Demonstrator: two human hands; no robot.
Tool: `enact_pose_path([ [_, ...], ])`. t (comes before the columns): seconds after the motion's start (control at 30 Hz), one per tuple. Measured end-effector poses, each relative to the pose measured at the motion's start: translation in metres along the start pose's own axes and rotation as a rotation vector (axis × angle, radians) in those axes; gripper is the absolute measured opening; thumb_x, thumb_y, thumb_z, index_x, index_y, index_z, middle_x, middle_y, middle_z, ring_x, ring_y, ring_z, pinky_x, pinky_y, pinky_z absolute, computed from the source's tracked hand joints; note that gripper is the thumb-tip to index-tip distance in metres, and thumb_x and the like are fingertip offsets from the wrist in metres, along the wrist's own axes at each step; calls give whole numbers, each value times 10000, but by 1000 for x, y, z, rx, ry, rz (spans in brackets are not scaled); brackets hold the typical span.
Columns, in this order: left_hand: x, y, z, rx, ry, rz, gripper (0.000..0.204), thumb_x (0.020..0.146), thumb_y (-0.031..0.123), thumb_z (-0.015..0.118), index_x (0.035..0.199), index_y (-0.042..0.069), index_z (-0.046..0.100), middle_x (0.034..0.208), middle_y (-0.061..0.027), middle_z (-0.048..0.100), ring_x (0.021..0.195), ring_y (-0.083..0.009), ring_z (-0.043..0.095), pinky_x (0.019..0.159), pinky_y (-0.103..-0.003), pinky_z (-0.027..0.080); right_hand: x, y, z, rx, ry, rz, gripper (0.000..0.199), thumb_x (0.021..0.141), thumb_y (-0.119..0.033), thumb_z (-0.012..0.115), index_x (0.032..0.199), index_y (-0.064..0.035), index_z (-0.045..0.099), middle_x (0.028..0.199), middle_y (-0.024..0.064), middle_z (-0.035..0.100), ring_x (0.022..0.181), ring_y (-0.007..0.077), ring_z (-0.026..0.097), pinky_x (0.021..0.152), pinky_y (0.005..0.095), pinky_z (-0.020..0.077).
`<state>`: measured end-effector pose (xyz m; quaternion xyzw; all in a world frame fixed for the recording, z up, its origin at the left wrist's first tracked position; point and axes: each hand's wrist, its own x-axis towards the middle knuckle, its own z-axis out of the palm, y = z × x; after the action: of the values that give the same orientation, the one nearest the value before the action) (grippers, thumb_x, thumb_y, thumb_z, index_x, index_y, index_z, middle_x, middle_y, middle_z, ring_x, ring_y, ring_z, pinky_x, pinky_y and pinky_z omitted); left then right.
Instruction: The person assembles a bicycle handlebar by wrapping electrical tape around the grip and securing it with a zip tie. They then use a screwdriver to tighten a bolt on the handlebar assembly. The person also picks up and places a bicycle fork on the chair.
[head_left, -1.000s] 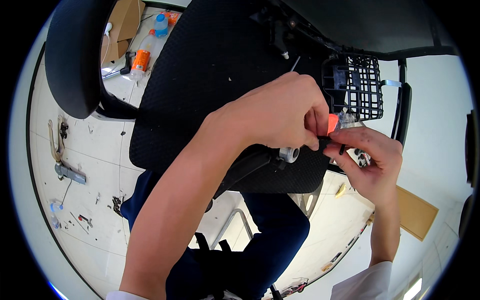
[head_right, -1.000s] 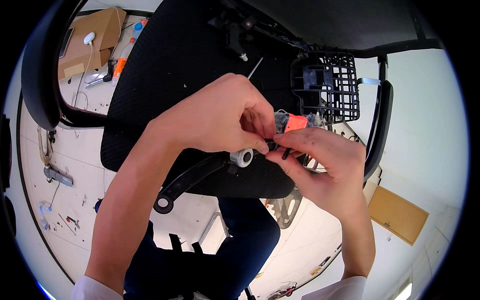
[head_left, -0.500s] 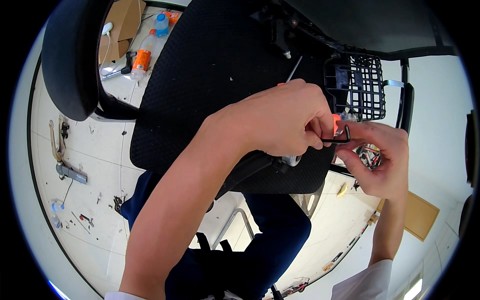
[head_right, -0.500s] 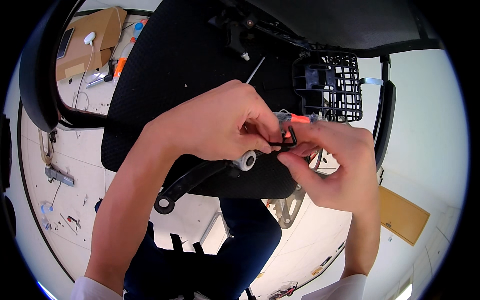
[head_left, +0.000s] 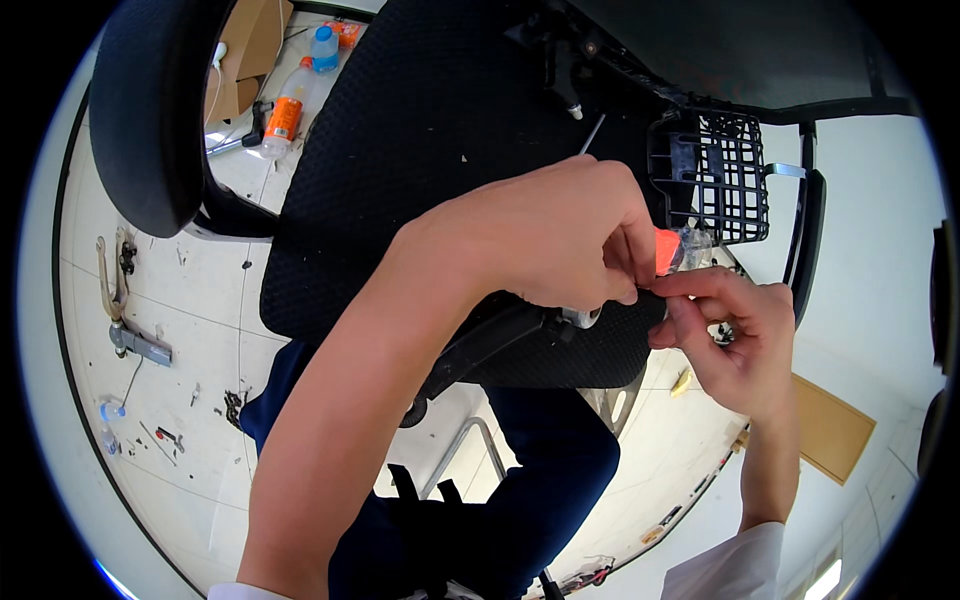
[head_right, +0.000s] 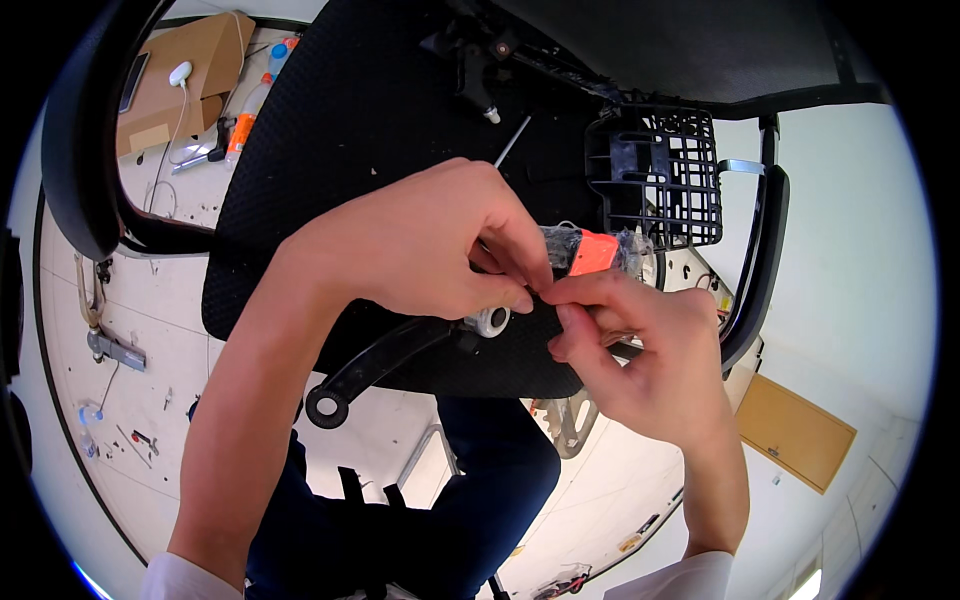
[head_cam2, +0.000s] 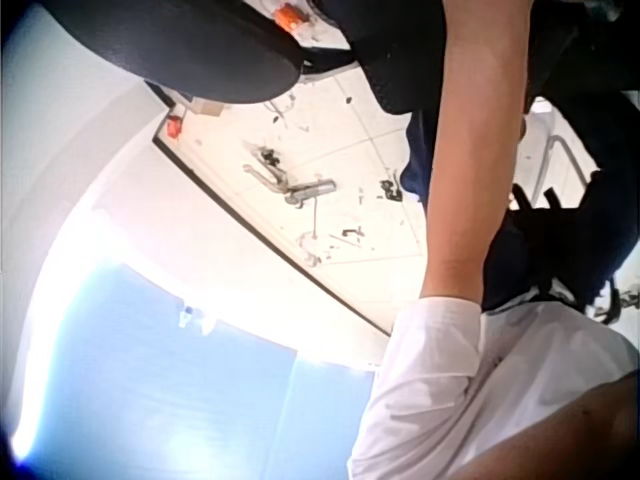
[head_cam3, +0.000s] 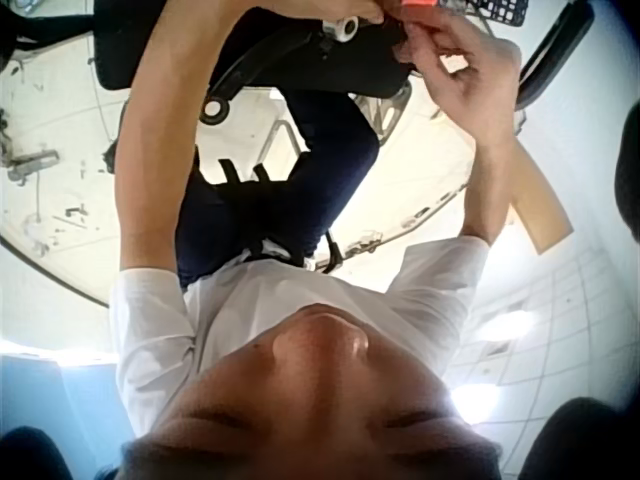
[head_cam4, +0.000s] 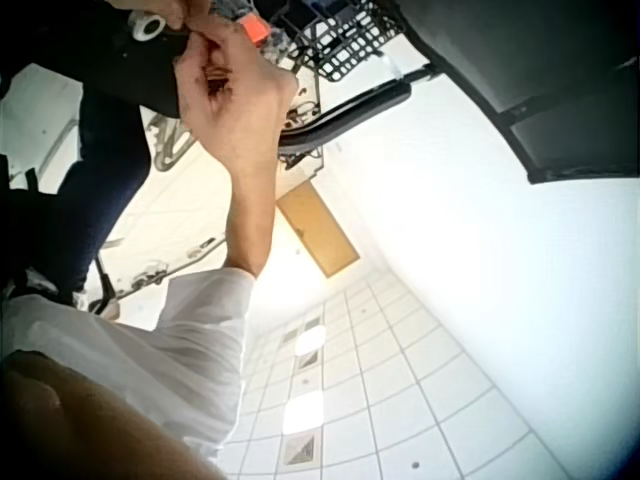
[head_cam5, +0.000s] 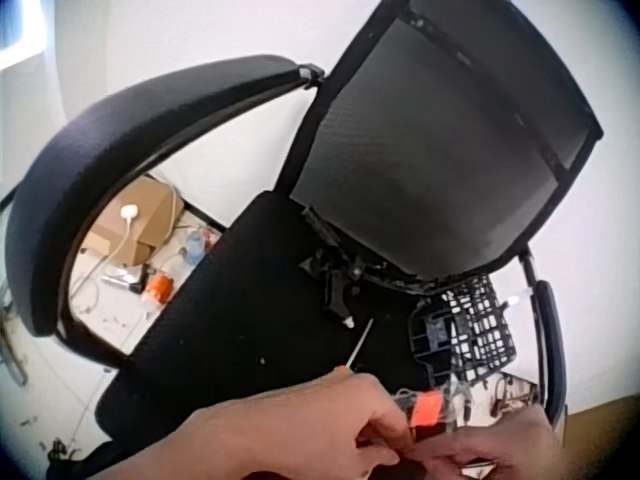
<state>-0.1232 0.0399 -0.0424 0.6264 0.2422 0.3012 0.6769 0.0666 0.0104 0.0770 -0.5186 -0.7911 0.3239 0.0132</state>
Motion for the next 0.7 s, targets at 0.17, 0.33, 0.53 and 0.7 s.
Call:
enact_pose_path([
  [0.17,4,5,-1,128,62,20,167,779,31,718,937,-22,734,831,-135,717,736,-211,694,706,-319,554,-1,-11,-4,374,-69,316,131,904,45,564,995,62,657,730,93,728,696,151,735,656,247,592],
  [0.33,-6,0,-8,599,366,111,183,795,133,742,916,-2,715,790,-90,662,686,-210,638,627,-307,513,-9,14,-18,423,28,133,169,931,50,514,1024,87,650,817,150,733,779,198,741,734,282,599],
  [0.53,15,47,26,451,383,-158,176,747,39,786,905,7,714,770,-82,645,609,-138,621,566,-244,491,-50,75,-50,871,575,15,258,991,-72,454,1069,114,614,828,220,709,700,279,725,686,372,621],
  [0.7,56,88,69,554,447,-126,236,679,34,832,875,7,702,769,-61,660,593,-107,629,535,-211,492,-53,100,-35,1119,704,145,221,972,-45,497,1056,109,632,821,220,707,676,287,717,637,357,613],
])
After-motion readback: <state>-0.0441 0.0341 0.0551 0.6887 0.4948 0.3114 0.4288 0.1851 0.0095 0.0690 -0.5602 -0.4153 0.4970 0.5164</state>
